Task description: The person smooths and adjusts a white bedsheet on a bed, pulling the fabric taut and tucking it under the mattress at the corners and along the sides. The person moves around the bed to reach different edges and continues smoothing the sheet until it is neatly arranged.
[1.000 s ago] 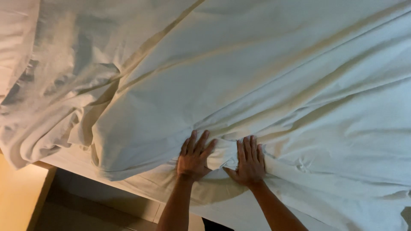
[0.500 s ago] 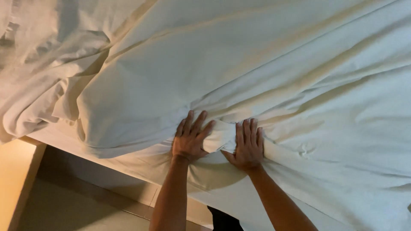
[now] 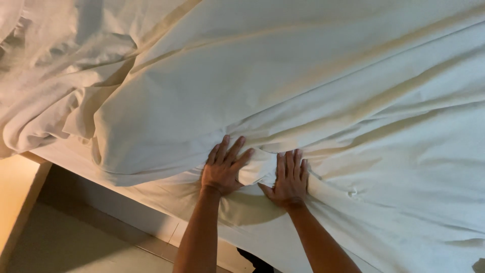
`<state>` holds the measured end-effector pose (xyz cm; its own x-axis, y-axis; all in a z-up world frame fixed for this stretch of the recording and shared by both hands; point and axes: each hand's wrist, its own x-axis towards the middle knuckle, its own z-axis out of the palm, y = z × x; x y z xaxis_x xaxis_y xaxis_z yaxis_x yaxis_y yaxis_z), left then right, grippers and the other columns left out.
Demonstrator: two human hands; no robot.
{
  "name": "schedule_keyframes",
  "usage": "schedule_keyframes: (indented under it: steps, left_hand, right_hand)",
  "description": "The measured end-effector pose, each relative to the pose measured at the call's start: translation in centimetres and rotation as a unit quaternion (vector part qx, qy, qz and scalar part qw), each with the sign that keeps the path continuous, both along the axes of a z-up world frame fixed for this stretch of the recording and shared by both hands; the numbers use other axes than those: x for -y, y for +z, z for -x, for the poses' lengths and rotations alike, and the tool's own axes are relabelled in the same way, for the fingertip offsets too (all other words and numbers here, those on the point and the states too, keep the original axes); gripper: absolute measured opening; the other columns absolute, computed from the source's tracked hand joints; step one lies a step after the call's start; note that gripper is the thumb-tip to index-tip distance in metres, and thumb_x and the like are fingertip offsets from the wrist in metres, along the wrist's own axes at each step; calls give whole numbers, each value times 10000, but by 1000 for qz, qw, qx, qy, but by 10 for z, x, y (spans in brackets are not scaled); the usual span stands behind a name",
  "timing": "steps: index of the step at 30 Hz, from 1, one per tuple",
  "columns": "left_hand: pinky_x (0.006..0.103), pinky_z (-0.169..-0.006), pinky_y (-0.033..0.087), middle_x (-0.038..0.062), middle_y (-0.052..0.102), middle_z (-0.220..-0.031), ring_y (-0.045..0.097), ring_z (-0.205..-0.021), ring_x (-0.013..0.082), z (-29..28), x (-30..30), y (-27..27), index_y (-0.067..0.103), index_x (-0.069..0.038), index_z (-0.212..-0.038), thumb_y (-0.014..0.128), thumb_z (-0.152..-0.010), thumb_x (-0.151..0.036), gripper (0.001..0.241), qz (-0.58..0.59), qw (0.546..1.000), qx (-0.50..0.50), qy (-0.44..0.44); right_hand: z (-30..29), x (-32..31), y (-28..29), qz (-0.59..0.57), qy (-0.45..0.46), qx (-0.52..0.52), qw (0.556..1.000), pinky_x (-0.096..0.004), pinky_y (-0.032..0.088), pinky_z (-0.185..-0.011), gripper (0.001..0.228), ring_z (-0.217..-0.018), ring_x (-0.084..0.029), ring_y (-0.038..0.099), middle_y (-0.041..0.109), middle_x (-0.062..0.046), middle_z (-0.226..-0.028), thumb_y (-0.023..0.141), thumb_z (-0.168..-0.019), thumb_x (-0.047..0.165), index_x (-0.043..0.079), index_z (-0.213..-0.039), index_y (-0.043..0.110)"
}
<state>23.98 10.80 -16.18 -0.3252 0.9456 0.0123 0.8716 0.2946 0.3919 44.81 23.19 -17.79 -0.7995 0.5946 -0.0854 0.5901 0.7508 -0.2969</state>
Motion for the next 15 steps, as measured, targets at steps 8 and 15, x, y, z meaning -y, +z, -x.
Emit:
schedule_keyframes:
  steps: [8, 15]
  left_hand:
    - [543, -1201, 282, -11, 338, -1665, 288, -1533, 361, 1, -4, 11, 502, -368, -1493, 810, -680, -591, 897, 14, 1000, 7, 2]
    - [551, -1212, 258, 3, 329, -1663, 271, -1542, 362, 2, -4, 20, 474, -338, -1514, 839, -671, -587, 952, -13, 1000, 26, 6]
  right_hand:
    - [1, 0, 2, -17, -2, -3, 1000, -679, 126, -1201, 1138, -1550, -479, 137, 279, -292, -1626, 686, -756, 690, -22, -1557, 301]
    - [5, 0, 13, -19, -3, -18, 1000, -672, 129, -1225, 1146, -1569, -481, 163, 269, -304, -1650, 706, -754, 663, -17, -1584, 302]
